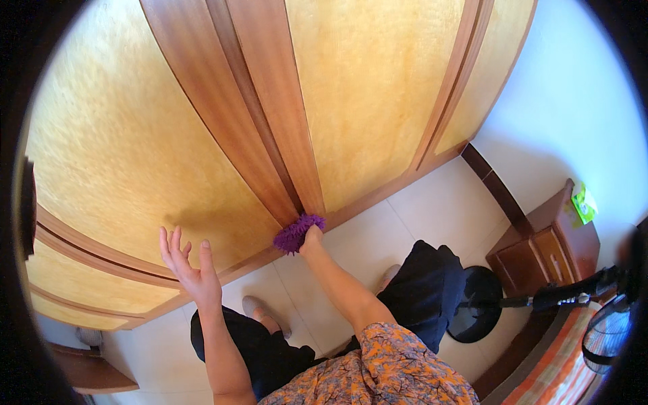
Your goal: The person wipes the surface of a large wooden cabinet using a purple microfiber cloth. They systematically clean the vertical panels and the horizontal trim, moving from the top to the bottom of the cabinet doors.
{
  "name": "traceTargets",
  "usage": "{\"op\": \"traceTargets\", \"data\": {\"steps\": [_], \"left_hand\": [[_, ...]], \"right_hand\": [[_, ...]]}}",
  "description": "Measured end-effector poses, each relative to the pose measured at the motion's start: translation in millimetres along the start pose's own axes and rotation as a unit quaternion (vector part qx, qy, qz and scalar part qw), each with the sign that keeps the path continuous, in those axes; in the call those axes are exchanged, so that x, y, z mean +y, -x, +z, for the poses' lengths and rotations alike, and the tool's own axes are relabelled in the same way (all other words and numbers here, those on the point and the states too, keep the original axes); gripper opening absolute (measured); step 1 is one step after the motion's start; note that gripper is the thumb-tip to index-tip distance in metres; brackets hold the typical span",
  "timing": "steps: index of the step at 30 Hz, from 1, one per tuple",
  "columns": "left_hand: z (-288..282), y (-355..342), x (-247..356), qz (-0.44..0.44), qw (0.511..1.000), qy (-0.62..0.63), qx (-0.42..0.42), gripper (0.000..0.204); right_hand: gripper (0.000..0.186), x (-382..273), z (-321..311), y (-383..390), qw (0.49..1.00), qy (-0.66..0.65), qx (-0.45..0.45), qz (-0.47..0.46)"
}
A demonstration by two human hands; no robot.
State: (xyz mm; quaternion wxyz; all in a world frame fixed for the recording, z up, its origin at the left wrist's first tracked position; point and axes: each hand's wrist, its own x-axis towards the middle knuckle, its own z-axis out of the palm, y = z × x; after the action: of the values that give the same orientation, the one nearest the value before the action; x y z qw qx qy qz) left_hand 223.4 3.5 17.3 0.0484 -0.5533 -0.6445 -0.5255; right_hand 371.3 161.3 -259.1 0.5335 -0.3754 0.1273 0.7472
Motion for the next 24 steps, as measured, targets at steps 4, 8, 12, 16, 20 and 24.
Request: {"op": "traceTargets", "data": {"steps": [4,8,12,16,20,24], "left_hand": [[2,0,9,0.019,1.000,-0.012,-0.014,0.051],[3,6,8,0.029,0.999,-0.026,-0.030,0.051],[3,11,8,0.022,0.997,-0.058,-0.046,0.050],[4,9,3,0.035,0.997,-0.055,-0.050,0.049],[9,8,5,0.040,0.997,-0.049,-0.053,0.047],[6,9,6,0.037,0.997,-0.046,-0.049,0.046]], "right_hand": [[0.042,20,-21,-14,0.999,0.000,-0.035,-0.002],[0.042,34,-36,-25,1.000,-0.030,-0.007,0.005],[0.045,1,-48,-43,0.994,-0.103,0.025,-0.030],[0.046,-60,-55,-57,0.988,-0.134,0.016,-0.076],[0.042,-58,-29,-30,0.997,-0.035,0.043,-0.059],[0.027,-30,0,10,0.996,0.002,0.018,-0.090]]}}
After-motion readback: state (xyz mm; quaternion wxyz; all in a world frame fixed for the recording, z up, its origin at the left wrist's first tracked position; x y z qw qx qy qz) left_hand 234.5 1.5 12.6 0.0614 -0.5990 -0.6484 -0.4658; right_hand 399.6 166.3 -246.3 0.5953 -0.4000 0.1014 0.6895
